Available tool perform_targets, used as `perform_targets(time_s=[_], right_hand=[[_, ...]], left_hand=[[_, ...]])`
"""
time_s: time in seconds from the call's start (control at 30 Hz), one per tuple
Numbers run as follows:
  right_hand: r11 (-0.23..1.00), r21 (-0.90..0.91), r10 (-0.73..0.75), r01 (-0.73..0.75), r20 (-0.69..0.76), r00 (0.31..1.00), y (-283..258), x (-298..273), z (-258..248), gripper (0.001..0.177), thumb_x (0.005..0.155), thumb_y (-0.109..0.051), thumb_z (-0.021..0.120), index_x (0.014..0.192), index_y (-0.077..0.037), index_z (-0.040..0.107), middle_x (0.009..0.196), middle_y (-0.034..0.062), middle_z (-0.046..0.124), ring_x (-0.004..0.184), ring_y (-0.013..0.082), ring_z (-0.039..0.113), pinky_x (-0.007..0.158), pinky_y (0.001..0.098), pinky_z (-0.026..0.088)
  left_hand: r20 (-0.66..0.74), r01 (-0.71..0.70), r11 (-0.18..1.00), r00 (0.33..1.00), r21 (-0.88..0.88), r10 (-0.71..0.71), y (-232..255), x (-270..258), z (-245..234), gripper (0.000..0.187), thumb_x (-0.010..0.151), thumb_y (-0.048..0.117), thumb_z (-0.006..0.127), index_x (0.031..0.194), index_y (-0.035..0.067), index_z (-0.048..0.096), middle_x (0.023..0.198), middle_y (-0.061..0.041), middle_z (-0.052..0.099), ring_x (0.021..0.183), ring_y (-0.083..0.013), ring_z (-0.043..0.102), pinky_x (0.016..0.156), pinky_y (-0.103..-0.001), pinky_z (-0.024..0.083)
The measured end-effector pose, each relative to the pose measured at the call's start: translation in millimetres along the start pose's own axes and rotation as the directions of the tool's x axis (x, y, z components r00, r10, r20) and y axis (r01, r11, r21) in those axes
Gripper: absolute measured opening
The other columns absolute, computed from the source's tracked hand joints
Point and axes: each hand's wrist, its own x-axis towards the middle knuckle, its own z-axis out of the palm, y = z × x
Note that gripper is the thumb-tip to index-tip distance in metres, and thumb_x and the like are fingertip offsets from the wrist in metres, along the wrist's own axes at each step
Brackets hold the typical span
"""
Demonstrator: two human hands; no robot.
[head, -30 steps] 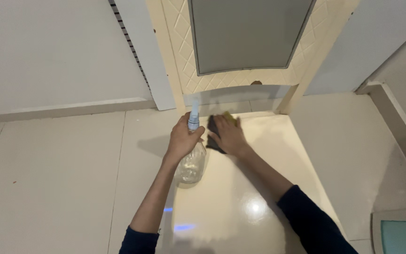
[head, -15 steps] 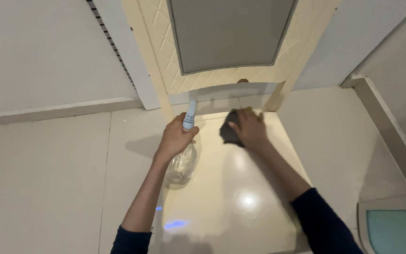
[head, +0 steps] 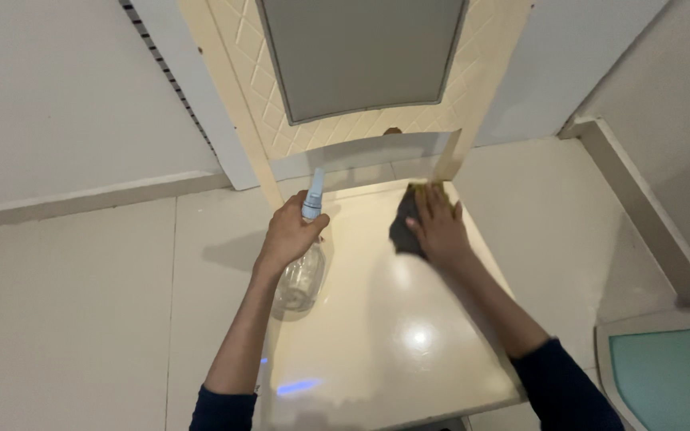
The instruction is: The person sprays a cleaning solution onto a cream-colored chair and wipes the backrest and seat with a cloth. The person repeatedly sprays and wipes different areas of the chair throughout the clip.
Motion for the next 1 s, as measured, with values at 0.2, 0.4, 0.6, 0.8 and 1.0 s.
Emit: perform_targets(time_s=[0.2,0.4,0.6,0.8,1.0], right_hand=[[0.983,0.102,-0.169,0.155,0.148,0.975,-41.7,-108.8,-48.5,0.079,0.101,-0.049,0.042,0.16,-0.003,0.017,0.168,0.0212,0.011,0.156,0.0369,0.007,0.119,0.0597,0.015],[0.985,0.078,-0.169,0.156,0.21,0.963,-46.3,-117.7,-56.1,0.086,0.098,-0.056,0.046,0.159,-0.002,0.017,0.166,0.0249,0.009,0.153,0.0416,0.006,0.117,0.0587,0.015],[0.981,0.081,-0.17,0.176,-0.073,0.983,-35.3,1.3,-5.5,0.086,0.1,-0.057,0.047,0.16,0.0,0.025,0.162,0.034,0.021,0.153,0.0484,0.014,0.122,0.0574,0.019],[0.974,0.156,-0.158,0.162,-0.039,0.987,-78.2,21.8,5.6,0.082,0.099,-0.058,0.051,0.159,-0.006,0.03,0.165,0.0291,0.023,0.155,0.0451,0.015,0.121,0.059,0.018],[0.879,0.257,-0.413,0.402,-0.011,0.911,-116.1,-85.1,-39.5,0.094,0.096,-0.057,0.056,0.159,0.004,0.023,0.162,0.0328,0.023,0.153,0.0481,0.016,0.123,0.0538,0.019]], left_hand=[[0.042,0.043,0.998,0.998,-0.051,-0.04,2.9,-2.6,3.9,0.071,0.08,0.027,0.069,0.141,-0.004,0.049,0.102,-0.018,0.074,0.068,-0.0239,0.078,0.074,-0.037,0.06],[0.079,0.051,0.998,0.996,-0.032,-0.049,2.2,-1.2,2.8,0.063,0.082,0.027,0.068,0.135,-0.005,0.056,0.1,-0.019,0.075,0.068,-0.0225,0.078,0.074,-0.036,0.06],[0.044,0.055,0.997,0.998,-0.054,-0.053,5.4,-4.6,0.5,0.068,0.081,0.024,0.068,0.14,-0.004,0.05,0.098,-0.019,0.075,0.066,-0.0236,0.077,0.071,-0.036,0.061],[0.016,0.035,0.996,0.999,-0.079,-0.034,8.7,-11.1,1.5,0.064,0.081,0.024,0.067,0.137,-0.004,0.054,0.102,-0.018,0.073,0.066,-0.0238,0.078,0.067,-0.037,0.062],[0.041,0.008,0.999,0.999,-0.042,-0.006,7.3,-7.8,1.9,0.063,0.081,0.025,0.069,0.136,-0.003,0.056,0.101,-0.019,0.075,0.067,-0.0239,0.078,0.073,-0.037,0.06]])
